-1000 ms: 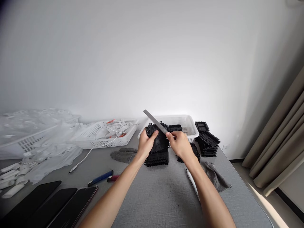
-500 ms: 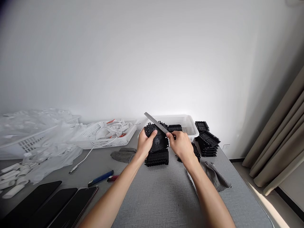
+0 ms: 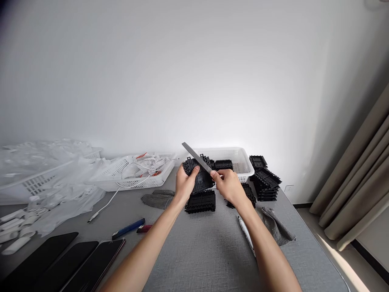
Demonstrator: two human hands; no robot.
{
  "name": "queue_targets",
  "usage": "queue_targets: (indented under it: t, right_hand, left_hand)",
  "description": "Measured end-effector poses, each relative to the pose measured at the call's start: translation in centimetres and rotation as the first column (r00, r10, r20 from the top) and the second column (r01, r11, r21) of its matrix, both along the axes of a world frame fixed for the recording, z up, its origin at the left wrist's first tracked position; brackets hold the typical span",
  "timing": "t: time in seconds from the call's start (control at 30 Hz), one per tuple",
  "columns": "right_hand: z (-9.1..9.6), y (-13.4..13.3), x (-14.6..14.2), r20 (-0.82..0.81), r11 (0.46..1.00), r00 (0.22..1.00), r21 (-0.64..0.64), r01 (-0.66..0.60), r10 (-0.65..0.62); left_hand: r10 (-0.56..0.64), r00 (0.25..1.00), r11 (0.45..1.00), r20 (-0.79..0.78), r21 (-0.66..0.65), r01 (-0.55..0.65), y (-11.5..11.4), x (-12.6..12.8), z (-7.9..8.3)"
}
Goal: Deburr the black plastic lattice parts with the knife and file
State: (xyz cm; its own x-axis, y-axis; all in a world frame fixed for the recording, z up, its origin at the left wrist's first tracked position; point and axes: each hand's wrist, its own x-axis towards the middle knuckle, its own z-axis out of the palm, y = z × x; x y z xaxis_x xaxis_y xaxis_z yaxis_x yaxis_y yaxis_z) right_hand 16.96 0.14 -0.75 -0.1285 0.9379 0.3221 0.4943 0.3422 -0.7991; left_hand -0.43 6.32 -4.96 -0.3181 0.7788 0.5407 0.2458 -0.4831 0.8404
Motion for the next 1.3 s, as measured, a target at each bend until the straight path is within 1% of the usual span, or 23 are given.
queue_targets:
  t: [0.07,0.17,0.23,0.3,0.37,0.43,0.5,0.53,0.6,0.63,0.7,0.8,0.87,0.9,0.97,1.03,1.07,1.1,1.13,1.17,1.2,1.23,1.3]
  right_hand:
    - [0.0,0.0,0.1,0.028,0.999,0.999,0.036,0.024,-0.025]
    - [0.0,0.1,0.1,0.065,0.989,0.993,0.113,0.095,-0.103]
    - [0.0,0.1,0.0,0.038,0.987,0.994,0.128,0.099,-0.105]
    - [-0.2,0.2,-0.3,-0.05,0.996,0.998,0.074,0.046,-0.043]
    - [-0.5,0.4,-0.6,-0.19,0.998,0.98,-0.011,-0.059,0.056]
    - [-0.7,0.7,-0.9,-0.341,0.985,0.929,-0.048,-0.169,0.142]
    - [-0.8,0.9,-0.9,-0.456,0.972,0.869,-0.034,-0.234,0.193]
    - [-0.8,1.0,-0.8,-0.487,0.969,0.849,-0.024,-0.247,0.204]
    - [-0.8,1.1,-0.5,-0.509,0.97,0.838,-0.026,-0.243,0.196]
    - [-0.8,1.2,-0.3,-0.515,0.971,0.837,-0.039,-0.235,0.182]
    - [-0.8,1.5,0.1,-0.542,0.971,0.828,-0.085,-0.222,0.142]
    - [-1.2,1.8,0.4,-0.591,0.966,0.803,-0.151,-0.208,0.08]
    - [-1.3,2.0,0.5,-0.617,0.963,0.785,-0.178,-0.201,0.05]
    - [-1.4,2.1,0.6,-0.641,0.96,0.767,-0.189,-0.206,0.038]
    - [-1.4,2.2,0.7,-0.711,0.955,0.703,-0.198,-0.222,0.016]
    - [-1.2,2.3,0.7,-0.784,0.963,0.621,-0.178,-0.205,-0.013]
    - [-1.1,2.3,0.6,-0.813,0.973,0.582,-0.156,-0.171,-0.028]
    - [-1.0,2.3,0.5,-0.835,0.983,0.548,-0.135,-0.124,-0.046]
    - [-1.0,2.3,0.4,-0.852,0.991,0.52,-0.118,-0.069,-0.065]
    - [-0.9,2.3,0.2,-0.864,0.994,0.496,-0.104,-0.014,-0.083]
    - [-0.9,2.3,0.0,-0.875,0.995,0.474,-0.091,0.036,-0.097]
    - [-0.9,2.3,-0.2,-0.885,0.994,0.453,-0.078,0.08,-0.106]
    - [-1.1,2.3,-0.5,-0.906,0.987,0.408,-0.059,0.147,-0.114]
  left_hand:
    - [0.004,1.0,1.0,-0.005,0.006,-0.004,-0.1,0.0,0.1]
    - [0.004,1.0,1.0,-0.003,0.019,-0.004,-0.4,0.1,0.5]
    - [0.018,1.0,0.999,-0.012,0.039,-0.018,-0.7,0.0,0.9]
    - [0.046,0.999,0.996,-0.023,0.074,-0.044,-1.0,-0.2,1.4]
    - [0.075,0.997,0.991,-0.029,0.113,-0.071,-1.2,-0.4,1.8]
    - [0.089,0.995,0.986,-0.035,0.147,-0.083,-1.4,-0.6,2.0]
    - [0.081,0.996,0.982,-0.046,0.176,-0.072,-1.6,-0.6,2.1]
    - [0.055,0.997,0.98,-0.063,0.194,-0.042,-1.8,-0.5,2.2]
    - [-0.024,0.99,0.965,-0.138,0.257,0.06,-2.3,-0.3,2.4]
    - [-0.07,0.978,0.948,-0.197,0.291,0.127,-2.6,-0.2,2.7]
    - [-0.123,0.938,0.907,-0.324,0.346,0.239,-3.4,0.0,3.2]
    - [-0.199,0.881,0.882,-0.43,0.313,0.352,-4.5,0.0,3.9]
    - [-0.253,0.854,0.874,-0.454,0.271,0.403,-4.7,-0.1,4.2]
    - [-0.263,0.856,0.875,-0.446,0.264,0.406,-4.7,0.0,4.1]
    - [-0.241,0.9,0.896,-0.365,0.274,0.35,-4.3,0.2,3.8]
    - [-0.203,0.961,0.933,-0.188,0.261,0.248,-3.7,0.8,3.1]
    - [-0.205,0.976,0.95,-0.076,0.224,0.217,-3.4,1.2,2.7]
    - [-0.238,0.971,0.96,0.036,0.159,0.23,-3.1,1.6,2.2]
    - [-0.298,0.944,0.954,0.141,0.068,0.291,-2.9,2.0,1.8]
    - [-0.353,0.903,0.929,0.243,-0.021,0.369,-2.7,2.4,1.5]
    - [-0.413,0.848,0.882,0.332,-0.088,0.464,-2.7,2.7,1.3]
    - [-0.456,0.79,0.83,0.41,-0.124,0.544,-2.8,3.0,1.2]
    - [-0.523,0.684,0.737,0.508,-0.135,0.663,-3.3,3.3,1.3]
